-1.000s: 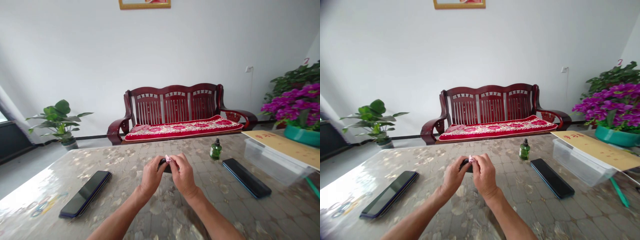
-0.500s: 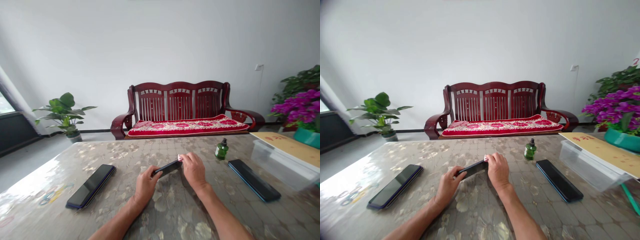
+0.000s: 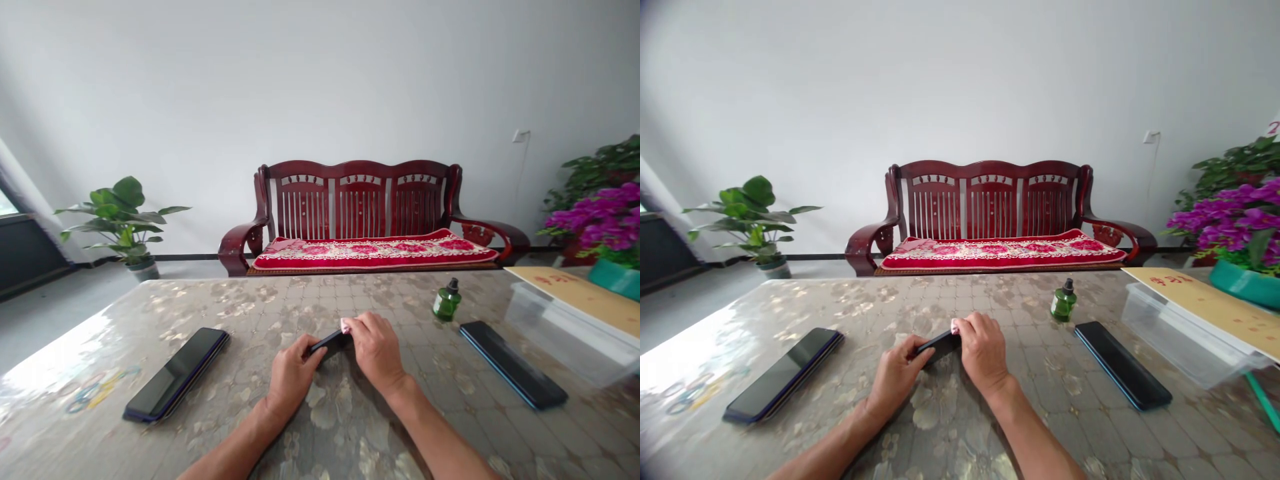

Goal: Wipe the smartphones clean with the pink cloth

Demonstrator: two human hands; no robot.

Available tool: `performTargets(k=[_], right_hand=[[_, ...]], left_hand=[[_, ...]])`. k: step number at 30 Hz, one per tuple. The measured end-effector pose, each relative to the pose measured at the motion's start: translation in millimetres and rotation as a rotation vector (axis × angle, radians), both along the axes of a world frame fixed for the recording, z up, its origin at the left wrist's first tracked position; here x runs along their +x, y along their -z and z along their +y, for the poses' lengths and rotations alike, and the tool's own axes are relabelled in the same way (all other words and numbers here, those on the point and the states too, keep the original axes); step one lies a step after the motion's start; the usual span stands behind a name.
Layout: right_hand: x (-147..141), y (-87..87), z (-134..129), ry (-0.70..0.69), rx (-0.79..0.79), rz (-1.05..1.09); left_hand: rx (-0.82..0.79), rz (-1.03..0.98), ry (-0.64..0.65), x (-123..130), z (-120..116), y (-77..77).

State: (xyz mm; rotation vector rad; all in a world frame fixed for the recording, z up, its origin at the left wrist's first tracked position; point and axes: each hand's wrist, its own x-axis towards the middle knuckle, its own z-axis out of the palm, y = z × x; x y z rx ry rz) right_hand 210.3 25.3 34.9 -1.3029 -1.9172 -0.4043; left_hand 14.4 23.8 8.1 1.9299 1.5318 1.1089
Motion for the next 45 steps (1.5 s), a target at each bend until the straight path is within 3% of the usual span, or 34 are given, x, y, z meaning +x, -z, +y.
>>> performTargets(k=[5, 10, 18, 23, 32, 36, 45], right_hand=[[35.2, 11.0, 20.8, 0.136, -0.157, 0.352], [40.3, 23.0, 30.5, 0.045, -0.28, 0.582], [41.3, 30.3, 26.6, 0.109, -0.341, 0.535], [32.9, 20.1, 19.8, 0.114, -0.19, 0.59], [2.8, 15.6, 4.9, -0.023, -0.085, 0.273], [2.8, 13.8, 7.9, 0.007, -0.062, 0.219], [16.3, 23.5, 9.8, 0.091, -0.172, 0.129]], left_hand=[[-0.008, 0.021, -0.009, 0.0, 0.8, -1.2], [-0.002, 0.032, -0.012, -0.4, 0.1, -3.5], [0.003, 0.013, -0.027, -0.2, 1.5, -3.1], [-0.008, -0.026, -0.027, -1.8, 4.6, 0.8], [-0.018, -0.103, -0.01, -2.4, 9.1, 8.7], [-0.034, -0.137, -0.019, -3.1, 12.3, 12.8], [-0.027, -0.147, -0.051, -3.1, 12.8, 11.5]])
